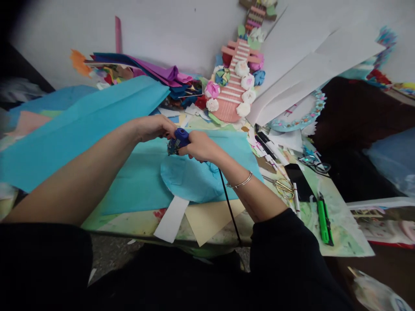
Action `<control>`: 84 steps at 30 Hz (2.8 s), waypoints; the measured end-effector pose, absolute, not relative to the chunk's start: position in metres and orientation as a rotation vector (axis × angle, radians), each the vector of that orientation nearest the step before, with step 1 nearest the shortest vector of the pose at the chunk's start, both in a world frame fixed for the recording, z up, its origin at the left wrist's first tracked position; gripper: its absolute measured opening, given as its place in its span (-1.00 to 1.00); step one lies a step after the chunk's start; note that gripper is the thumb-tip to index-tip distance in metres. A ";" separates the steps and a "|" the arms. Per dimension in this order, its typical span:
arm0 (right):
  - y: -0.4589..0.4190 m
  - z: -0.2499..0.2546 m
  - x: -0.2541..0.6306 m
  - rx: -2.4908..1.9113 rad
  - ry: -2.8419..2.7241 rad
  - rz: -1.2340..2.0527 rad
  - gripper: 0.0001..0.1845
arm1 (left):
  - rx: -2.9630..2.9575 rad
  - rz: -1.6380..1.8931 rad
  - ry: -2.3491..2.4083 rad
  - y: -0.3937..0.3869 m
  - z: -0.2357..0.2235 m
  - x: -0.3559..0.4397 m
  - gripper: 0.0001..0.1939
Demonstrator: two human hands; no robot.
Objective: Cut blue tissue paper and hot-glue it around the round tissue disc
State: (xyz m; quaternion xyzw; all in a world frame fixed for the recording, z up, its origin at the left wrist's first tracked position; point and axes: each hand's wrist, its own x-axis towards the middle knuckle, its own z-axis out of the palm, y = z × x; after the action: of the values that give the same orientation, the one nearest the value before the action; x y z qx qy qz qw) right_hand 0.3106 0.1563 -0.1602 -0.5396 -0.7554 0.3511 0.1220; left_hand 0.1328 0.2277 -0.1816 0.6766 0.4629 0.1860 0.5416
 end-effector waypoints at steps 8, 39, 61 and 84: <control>0.167 -0.158 0.318 -1.633 -2.168 0.926 -0.79 | 1.660 0.522 0.946 0.238 -0.181 0.146 -0.86; 0.166 -0.156 0.386 -2.011 -2.209 0.233 -0.74 | 1.388 0.600 0.852 0.242 -0.187 0.238 -0.79; 0.121 -0.152 0.415 -2.203 -2.251 0.214 -0.67 | 1.494 0.453 0.747 0.215 -0.188 0.271 -0.78; 0.065 -0.154 0.435 -2.210 -2.249 0.348 -0.76 | 1.534 0.287 0.643 0.171 -0.192 0.287 -0.76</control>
State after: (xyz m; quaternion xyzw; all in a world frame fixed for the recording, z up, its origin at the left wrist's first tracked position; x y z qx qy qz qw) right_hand 0.4351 0.0651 -0.1543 -0.6966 -0.7089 0.1097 -0.0151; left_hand 0.2872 0.1707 -0.1923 0.6792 0.2847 0.1272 0.6644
